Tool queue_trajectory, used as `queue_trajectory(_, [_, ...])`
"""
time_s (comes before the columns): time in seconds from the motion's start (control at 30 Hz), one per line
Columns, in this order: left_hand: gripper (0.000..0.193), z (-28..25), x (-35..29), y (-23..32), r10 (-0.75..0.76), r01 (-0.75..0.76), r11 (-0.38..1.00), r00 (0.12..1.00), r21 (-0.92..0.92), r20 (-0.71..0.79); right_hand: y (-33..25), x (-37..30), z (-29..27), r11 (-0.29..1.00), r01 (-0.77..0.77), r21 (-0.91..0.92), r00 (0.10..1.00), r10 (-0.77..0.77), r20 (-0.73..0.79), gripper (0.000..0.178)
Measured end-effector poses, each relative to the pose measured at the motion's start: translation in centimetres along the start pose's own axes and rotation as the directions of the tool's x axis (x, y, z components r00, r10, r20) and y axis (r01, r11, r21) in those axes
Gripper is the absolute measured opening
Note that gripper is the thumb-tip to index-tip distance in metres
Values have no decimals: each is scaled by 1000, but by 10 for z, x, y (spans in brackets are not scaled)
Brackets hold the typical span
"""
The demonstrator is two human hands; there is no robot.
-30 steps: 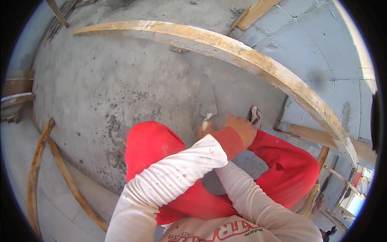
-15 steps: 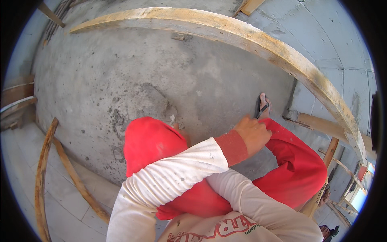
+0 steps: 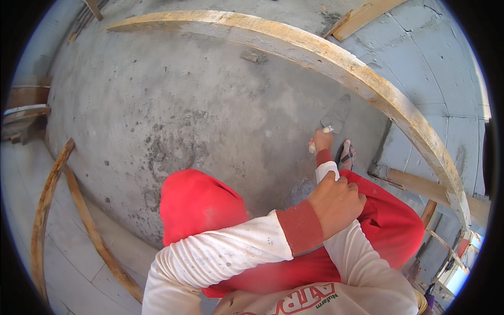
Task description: The person smooths wet concrete on the floor using a trowel while holding a piece of wood for alignment.
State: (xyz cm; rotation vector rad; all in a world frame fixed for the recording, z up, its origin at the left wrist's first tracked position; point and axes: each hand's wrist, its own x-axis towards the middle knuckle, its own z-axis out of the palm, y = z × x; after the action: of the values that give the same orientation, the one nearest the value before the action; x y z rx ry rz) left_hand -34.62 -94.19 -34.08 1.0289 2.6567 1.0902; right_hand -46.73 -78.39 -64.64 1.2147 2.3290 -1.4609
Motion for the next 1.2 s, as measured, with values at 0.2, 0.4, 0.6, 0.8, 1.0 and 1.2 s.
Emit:
queue_trajectory(0.2, [5, -17, -2, -9, -48, 57, 996, 991, 68, -123, -11, -140, 149, 835, 321, -446, 930, -189, 316, 43])
queue_trajectory(0.4, [11, -24, 9, -18, -56, 71, 994, 986, 86, -159, -70, -190, 173, 632, 649, -424, 690, -255, 678, 48])
queue_trajectory(0.6, [23, -57, -19, -21, -113, 123, 990, 985, 68, -132, -84, -116, 108, 859, 457, -230, 814, -299, 498, 38])
queue_trajectory(0.8, [28, -46, -47, -24, -264, 279, 956, 954, 94, -143, -87, 20, 93, 955, 278, -108, 944, -250, 216, 39])
queue_trajectory(1.0, [30, -35, -39, -23, -314, 330, 944, 916, 25, -251, -92, 30, 182, 987, 107, 117, 984, -122, 127, 40])
queue_trajectory(1.2, [20, -35, -32, -36, -306, 335, 942, 893, 31, -331, -73, -42, 161, 883, 387, -266, 879, -266, 395, 37])
